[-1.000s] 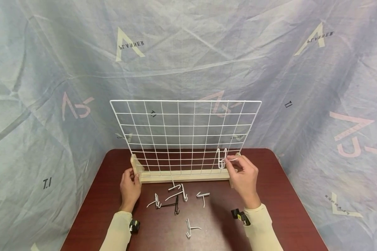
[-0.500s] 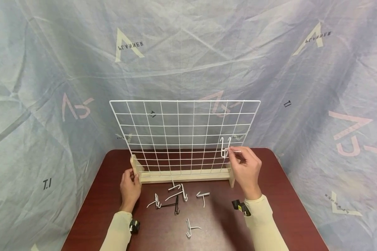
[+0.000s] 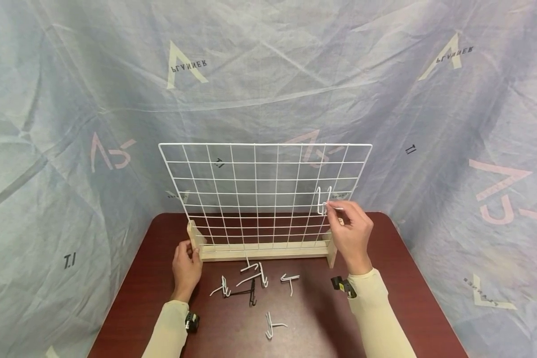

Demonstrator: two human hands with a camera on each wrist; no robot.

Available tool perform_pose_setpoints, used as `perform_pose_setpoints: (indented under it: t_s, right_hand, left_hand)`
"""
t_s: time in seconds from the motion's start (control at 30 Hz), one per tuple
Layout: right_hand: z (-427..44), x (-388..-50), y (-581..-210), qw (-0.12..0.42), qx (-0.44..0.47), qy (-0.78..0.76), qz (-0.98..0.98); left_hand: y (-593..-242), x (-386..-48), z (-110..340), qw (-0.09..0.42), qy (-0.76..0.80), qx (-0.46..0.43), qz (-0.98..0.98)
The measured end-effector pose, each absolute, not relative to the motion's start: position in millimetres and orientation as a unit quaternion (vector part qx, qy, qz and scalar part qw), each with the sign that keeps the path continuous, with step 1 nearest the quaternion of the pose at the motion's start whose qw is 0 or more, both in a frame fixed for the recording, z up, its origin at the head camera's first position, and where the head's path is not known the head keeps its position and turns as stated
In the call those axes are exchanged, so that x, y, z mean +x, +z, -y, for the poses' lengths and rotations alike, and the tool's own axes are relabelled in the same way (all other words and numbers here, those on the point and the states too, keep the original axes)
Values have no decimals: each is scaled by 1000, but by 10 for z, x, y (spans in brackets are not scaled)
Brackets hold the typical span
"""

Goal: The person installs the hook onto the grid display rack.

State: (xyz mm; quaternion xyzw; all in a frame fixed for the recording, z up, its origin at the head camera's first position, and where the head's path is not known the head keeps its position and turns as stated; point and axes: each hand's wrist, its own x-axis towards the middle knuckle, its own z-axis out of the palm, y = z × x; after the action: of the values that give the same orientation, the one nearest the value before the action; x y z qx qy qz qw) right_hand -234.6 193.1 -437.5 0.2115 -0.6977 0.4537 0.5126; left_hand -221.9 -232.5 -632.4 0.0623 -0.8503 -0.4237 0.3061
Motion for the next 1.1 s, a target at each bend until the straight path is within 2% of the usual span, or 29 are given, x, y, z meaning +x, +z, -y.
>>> perform_pose_setpoints:
  t_s: [0.6,1.1]
  right_hand:
    - [-1935,-2426,-4541,530,180,434,706]
    - [-1935,-2341,-4690,505,167,477,700]
  left_hand:
    - [-6313,-2204,2328,311,-423,66,848]
    - [-6302,-2194,2330,304,-427,69,849]
